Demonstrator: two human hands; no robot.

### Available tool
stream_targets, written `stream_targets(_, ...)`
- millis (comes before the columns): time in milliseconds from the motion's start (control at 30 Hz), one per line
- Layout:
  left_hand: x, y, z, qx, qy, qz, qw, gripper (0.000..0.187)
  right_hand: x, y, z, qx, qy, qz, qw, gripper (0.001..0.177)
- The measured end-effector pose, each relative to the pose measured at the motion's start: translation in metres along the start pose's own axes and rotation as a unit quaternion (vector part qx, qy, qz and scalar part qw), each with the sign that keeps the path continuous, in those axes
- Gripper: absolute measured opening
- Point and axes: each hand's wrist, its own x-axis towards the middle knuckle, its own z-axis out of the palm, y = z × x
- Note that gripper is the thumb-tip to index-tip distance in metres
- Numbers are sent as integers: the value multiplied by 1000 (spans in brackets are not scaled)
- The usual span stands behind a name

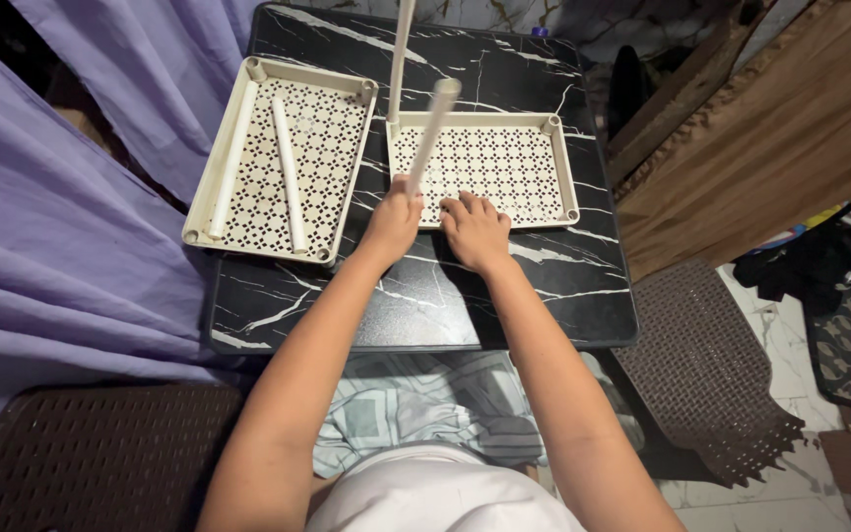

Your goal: The person inserts white plastic legs into the corner sockets of two perforated white trays on a black marble table. They repeatedly insert and remove the legs, testing fit and alignment, and occasionally adjust the trays. The clip ends with the legs still being handled and not fully secured.

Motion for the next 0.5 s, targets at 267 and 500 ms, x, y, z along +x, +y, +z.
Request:
stream_targets(267,-15,12,-9,-14,28,10,999,14,0,1,3,0,11,1,1000,41)
stream_targets(500,-19,27,-11,46,49,-2,998,16,2,2,3,0,12,2,1000,42)
